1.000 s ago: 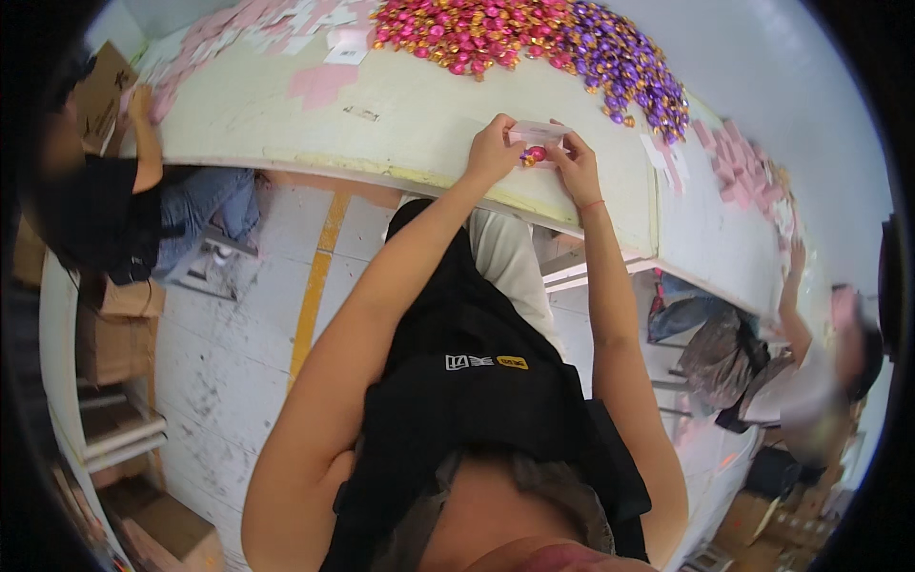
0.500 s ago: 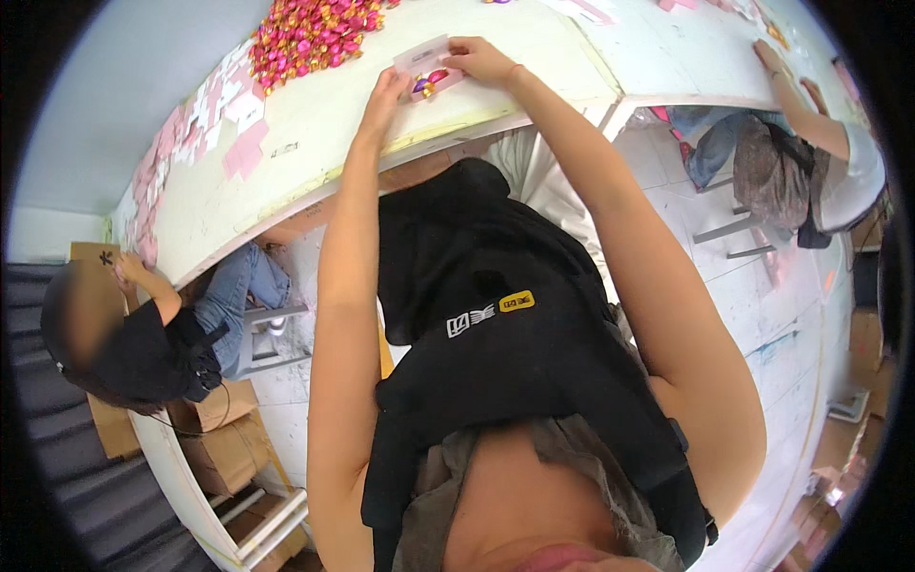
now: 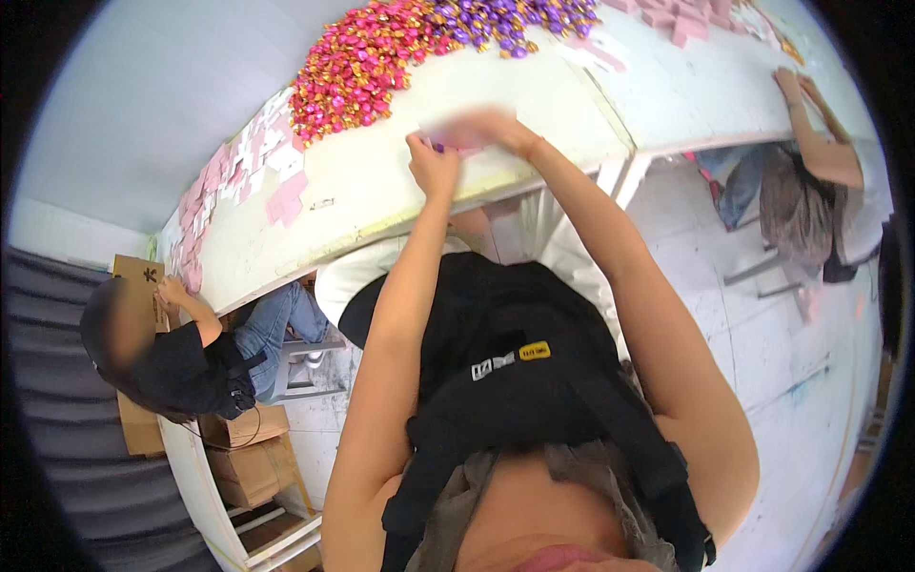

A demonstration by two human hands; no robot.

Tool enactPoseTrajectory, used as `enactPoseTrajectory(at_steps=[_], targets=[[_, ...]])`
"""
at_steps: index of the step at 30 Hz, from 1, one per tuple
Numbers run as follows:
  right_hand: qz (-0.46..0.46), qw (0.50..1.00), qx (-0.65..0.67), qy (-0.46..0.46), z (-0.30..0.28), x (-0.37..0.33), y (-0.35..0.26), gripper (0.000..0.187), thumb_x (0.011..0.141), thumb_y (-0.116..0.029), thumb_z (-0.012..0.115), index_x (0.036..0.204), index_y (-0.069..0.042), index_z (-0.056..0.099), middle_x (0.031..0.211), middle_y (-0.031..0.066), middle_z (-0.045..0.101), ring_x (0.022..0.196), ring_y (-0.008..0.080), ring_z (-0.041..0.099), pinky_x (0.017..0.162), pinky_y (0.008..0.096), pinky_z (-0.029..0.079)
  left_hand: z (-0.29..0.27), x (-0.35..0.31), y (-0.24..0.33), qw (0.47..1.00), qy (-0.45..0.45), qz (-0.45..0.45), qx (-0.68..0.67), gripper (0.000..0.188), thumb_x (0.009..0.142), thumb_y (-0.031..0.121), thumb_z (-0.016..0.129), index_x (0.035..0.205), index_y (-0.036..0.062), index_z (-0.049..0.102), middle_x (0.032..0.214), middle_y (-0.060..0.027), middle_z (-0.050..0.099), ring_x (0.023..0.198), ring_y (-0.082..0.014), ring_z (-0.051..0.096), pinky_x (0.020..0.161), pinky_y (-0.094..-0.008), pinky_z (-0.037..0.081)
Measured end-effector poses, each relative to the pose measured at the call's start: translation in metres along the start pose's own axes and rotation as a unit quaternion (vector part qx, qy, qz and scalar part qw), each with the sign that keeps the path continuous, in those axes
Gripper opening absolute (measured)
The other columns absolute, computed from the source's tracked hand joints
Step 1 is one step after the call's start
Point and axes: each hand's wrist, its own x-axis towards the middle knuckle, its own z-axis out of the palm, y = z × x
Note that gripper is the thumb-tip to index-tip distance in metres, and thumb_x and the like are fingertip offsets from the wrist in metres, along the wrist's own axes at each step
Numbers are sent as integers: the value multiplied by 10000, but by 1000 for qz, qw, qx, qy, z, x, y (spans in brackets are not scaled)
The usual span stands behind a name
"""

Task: The person repeatedly picks up foil-wrapped candies from a table, places them into small pink paper boxes, folds the flaps closed, and sets the boxes aside. The candies are pink and purple, and the boxes are light pink.

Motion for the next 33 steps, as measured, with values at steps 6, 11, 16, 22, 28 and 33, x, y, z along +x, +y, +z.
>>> enactPoseTrajectory(at_steps=[6, 11, 16, 22, 28, 33], targets=[[7, 998, -57, -38, -1, -12, -21, 380, 916, -161, 658, 1285, -74, 660, 1114, 54, 687, 878, 115, 570, 772, 263, 473, -1, -4, 9, 996, -31, 63, 51, 472, 808, 251, 773, 1105, 47, 468, 1005, -182, 622, 998, -378, 610, 901, -419, 452], [-46, 991, -111, -53, -15, -11, -5, 422, 890, -56, 673, 1306, -118, 649, 1214, 79, 622, 972, 129, 583, 819, 249, 476, -51, 16, 1, 865, -301, -152, -372, 430, 889, 41, 588, 1313, 29, 513, 1137, -74, 621, 1130, -203, 570, 1043, -345, 408], [26, 996, -34, -78, -7, -15, -25, 382, 883, -33, 675, 1258, -106, 684, 1307, 76, 574, 1067, 122, 568, 892, 276, 472, -56, 15, -3, 929, -255, -72, -260, 230, 866, -109, 561, 1046, 7, 646, 1138, -98, 678, 1134, -193, 608, 1030, -331, 439], [2, 989, -87, -118, -12, -19, -32, 363, 850, -38, 711, 1212, -61, 698, 1327, 125, 596, 1208, 223, 558, 1005, 343, 451, -40, -4, -12, 961, -139, 33, -239, 185, 822, -164, 576, 883, 11, 588, 1087, -111, 657, 1029, -201, 634, 920, -317, 493], [-31, 972, -216, -91, -9, -24, -34, 400, 836, 1, 709, 1231, -55, 681, 1354, 165, 588, 1196, 285, 583, 977, 372, 485, -66, 4, 5, 944, -229, 48, -234, 222, 838, -127, 582, 991, 16, 655, 1176, -137, 635, 1170, -273, 611, 965, -345, 479], [-85, 956, -269, -78, -6, -24, -28, 350, 848, -8, 703, 1190, -83, 711, 1322, 167, 608, 1160, 321, 606, 937, 382, 522, -66, -1, 3, 951, -238, 89, -173, 210, 799, -74, 721, 986, 20, 698, 1243, -150, 622, 1249, -307, 579, 1025, -384, 466]])
